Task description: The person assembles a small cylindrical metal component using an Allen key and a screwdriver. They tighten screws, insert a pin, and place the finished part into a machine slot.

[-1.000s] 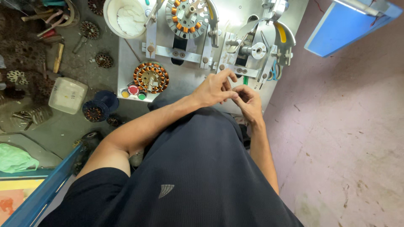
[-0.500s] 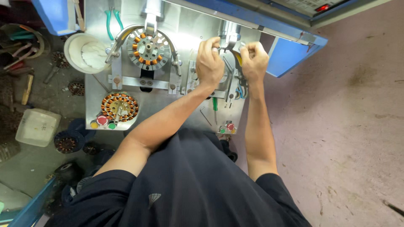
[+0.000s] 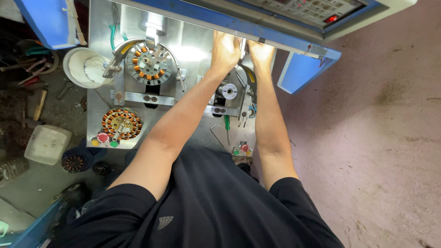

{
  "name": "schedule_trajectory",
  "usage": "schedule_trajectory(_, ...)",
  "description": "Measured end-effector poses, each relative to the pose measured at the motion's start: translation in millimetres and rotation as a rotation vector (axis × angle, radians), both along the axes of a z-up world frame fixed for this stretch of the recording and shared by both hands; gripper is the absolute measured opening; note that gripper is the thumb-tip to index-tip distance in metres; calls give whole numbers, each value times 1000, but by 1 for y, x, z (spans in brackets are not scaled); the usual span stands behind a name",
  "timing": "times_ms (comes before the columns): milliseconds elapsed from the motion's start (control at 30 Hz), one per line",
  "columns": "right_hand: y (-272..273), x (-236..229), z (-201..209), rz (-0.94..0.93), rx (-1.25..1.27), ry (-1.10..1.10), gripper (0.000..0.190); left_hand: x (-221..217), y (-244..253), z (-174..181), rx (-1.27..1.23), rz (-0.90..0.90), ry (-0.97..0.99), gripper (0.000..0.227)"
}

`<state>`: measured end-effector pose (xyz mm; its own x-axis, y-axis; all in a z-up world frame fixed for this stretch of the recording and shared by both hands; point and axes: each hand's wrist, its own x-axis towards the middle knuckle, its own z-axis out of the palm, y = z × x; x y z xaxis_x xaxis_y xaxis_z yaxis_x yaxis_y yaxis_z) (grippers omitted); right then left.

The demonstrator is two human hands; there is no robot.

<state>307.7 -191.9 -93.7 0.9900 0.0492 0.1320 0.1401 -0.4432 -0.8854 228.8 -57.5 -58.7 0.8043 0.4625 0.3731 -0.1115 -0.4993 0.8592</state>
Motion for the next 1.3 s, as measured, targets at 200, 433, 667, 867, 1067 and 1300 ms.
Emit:
schedule_trajectory(200,-6,3,-18,-1,165,91,25,15,-2,-20,-154,-20,344,22)
schedule_trajectory(433,-32,18,-43,-216,590,298,15,18,-2,-31,-27,-43,284,14)
schedule_trajectory(667,-8,3,-20,-166,598,-34,18,16,1,-32,-8,-58,228,23)
schedule_trajectory(867,-1,-1,-2,-120,742,69,10,15,3,-25,25,-69,238,29)
schedule_trajectory(1067,-7,-1,-7,-6,699,104,9,11,2,-12,-2,-79,249,38)
schedule_trajectory(1300,10,-3,5,44,448,31,13,10,2,-7,-48,-81,299,29)
